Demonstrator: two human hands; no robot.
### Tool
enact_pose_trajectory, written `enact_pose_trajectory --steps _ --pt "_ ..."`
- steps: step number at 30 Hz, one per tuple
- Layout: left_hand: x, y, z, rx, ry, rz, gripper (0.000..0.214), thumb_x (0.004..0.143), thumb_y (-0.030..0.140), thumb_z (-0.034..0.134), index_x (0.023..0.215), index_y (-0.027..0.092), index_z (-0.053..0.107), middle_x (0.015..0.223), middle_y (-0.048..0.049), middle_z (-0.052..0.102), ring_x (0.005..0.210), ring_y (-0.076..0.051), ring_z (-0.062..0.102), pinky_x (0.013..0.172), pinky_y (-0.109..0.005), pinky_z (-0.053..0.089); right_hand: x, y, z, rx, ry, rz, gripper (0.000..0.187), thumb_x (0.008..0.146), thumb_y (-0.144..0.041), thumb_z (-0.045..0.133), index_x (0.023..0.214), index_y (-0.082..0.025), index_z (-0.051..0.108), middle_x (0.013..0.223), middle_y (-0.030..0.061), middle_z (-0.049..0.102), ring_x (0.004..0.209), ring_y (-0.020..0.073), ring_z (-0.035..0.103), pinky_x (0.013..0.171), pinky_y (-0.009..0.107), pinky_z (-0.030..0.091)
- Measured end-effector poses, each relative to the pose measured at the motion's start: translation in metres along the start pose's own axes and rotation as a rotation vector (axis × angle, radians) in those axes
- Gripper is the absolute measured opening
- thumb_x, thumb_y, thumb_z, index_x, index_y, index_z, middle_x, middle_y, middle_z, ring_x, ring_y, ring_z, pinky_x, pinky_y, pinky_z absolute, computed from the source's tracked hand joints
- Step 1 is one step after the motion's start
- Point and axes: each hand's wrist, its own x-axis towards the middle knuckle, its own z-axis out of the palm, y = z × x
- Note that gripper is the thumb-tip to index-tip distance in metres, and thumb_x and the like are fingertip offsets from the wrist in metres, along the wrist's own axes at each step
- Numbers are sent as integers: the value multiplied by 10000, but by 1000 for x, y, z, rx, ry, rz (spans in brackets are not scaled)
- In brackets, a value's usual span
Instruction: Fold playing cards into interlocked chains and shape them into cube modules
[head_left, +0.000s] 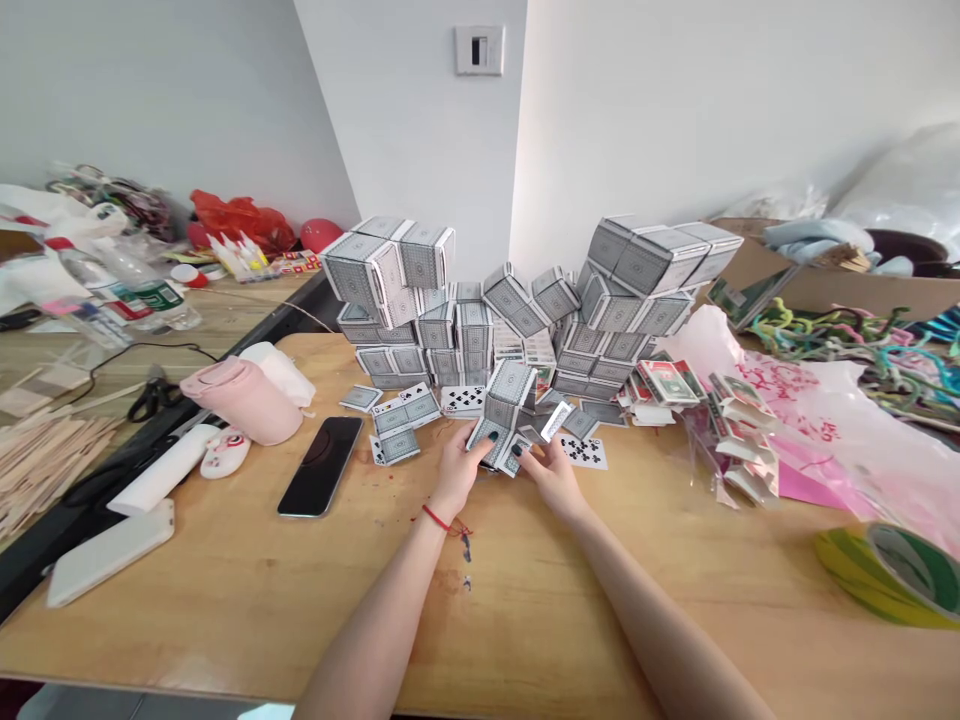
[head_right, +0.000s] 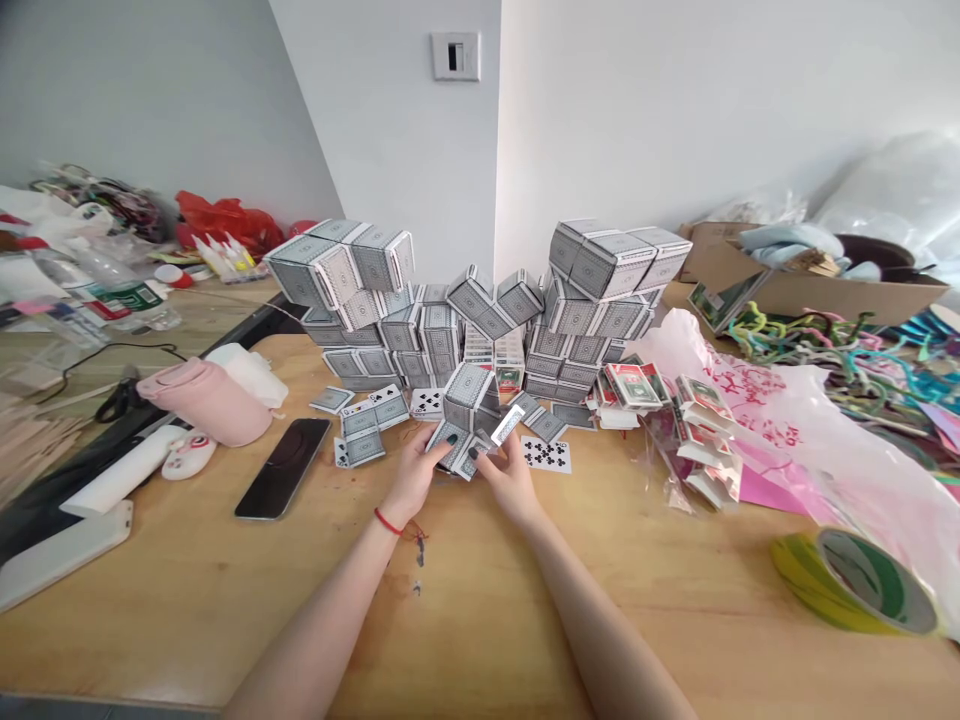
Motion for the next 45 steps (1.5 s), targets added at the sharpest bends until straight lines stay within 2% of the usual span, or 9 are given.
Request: enact_pose_trajectory --steps 11,18,26,35,45 --pt "0 1 0 -30 -20 -15 275 695 246 586 949 150 634 982 -60 657 928 -206 567 787 -281 429 1 1 0 -3 14 -8 619 721 -347 648 1268 -309 360 1256 52 512 1121 233 518 891 403 483" --pt "-1 1 0 -96 -35 -32 283 683 270 604 938 154 641 967 -54 667 898 -198 581 782 -282 429 2 1 0 11 8 14 650 701 -372 662 1266 -310 347 1256 62 508 988 225 594 789 383 534" --pt "0 0 -1 -77 -16 -21 268 679 260 603 918 148 649 948 -56 670 882 -202 585 787 -297 433 2 0 0 14 -9 -4 642 712 -363 654 1269 -323 336 1266 65 489 958 212 605 805 399 520" --pt "0 1 1 -63 -20 -35 262 678 272 614 913 159 648 965 -55 670 908 -213 583 779 -294 442 0 -5 1 9 -30 -7 705 693 -356 671 1291 -347 297 1250 52 490 1018 231 580 832 416 510" --pt "1 0 1 -38 -22 -37 312 687 268 604 979 165 643 947 -47 670 887 -207 585 770 -294 451 2 -1 -1 -12 -36 -10 709 668 -338 694 1263 -338 309 1256 58 481 971 217 598 807 405 515"
